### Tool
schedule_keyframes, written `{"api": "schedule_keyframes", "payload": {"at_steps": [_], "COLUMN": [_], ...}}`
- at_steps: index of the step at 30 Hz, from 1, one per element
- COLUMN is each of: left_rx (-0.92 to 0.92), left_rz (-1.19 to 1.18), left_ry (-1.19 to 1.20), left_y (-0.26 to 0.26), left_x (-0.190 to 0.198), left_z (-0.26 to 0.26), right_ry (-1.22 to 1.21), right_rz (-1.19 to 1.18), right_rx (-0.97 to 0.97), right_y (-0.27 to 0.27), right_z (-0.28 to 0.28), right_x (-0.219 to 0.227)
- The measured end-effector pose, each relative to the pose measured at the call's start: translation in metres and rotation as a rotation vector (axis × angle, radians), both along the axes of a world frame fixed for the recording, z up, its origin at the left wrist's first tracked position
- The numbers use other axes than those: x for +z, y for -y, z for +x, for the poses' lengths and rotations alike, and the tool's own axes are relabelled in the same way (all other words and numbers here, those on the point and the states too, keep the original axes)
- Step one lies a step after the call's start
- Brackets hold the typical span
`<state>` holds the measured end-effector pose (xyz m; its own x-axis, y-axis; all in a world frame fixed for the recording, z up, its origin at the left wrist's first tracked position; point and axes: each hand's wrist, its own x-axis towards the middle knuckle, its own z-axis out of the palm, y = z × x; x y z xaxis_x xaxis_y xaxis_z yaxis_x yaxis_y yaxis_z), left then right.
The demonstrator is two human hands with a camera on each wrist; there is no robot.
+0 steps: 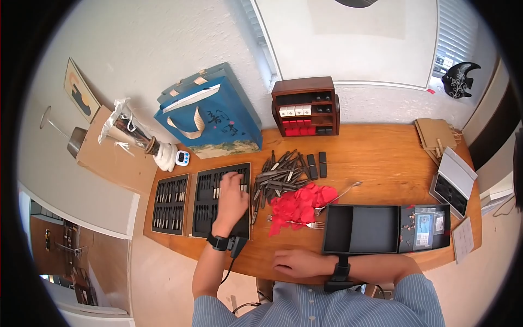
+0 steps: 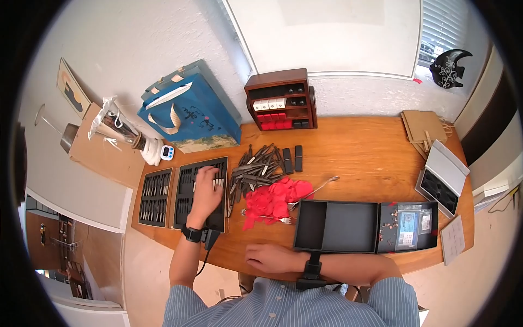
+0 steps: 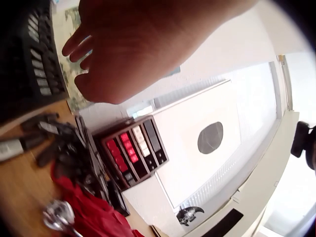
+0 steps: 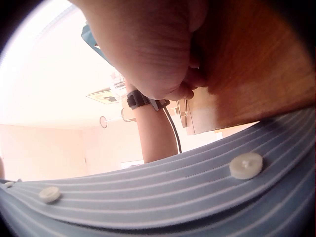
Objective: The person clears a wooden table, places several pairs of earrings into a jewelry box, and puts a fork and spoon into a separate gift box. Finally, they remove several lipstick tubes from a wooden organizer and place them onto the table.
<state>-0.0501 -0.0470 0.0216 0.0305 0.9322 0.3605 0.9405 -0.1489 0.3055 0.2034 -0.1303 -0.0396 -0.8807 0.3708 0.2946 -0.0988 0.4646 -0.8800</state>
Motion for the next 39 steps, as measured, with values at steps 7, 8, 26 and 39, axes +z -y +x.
{"api": "schedule_keyframes", "payload": {"at_steps": [7, 8, 26, 39], "left_rx": [0.489, 0.503, 0.404, 0.401], "left_rz": [-0.022, -0.073, -0.72, -0.513], "left_ry": [0.205, 0.265, -0.114, -0.362], "left_y": [0.017, 0.017, -0.045, -0.043], "left_x": [-0.009, -0.005, -0.002, -0.057], "left_z": [-0.112, -0.117, -0.111, -0.125], "right_ry": [0.02, 0.023, 0.02, 0.031], "right_rz": [0.017, 0.019, 0.001, -0.01], "right_rx": [0.004, 0.015, -0.01, -0.005], "right_y": [-0.001, -0.001, -0.001, -0.001], "right_z": [-0.002, -0.001, 0.0, 0.0], "right_x": [-0.002, 0.0, 0.005, 0.005]}}
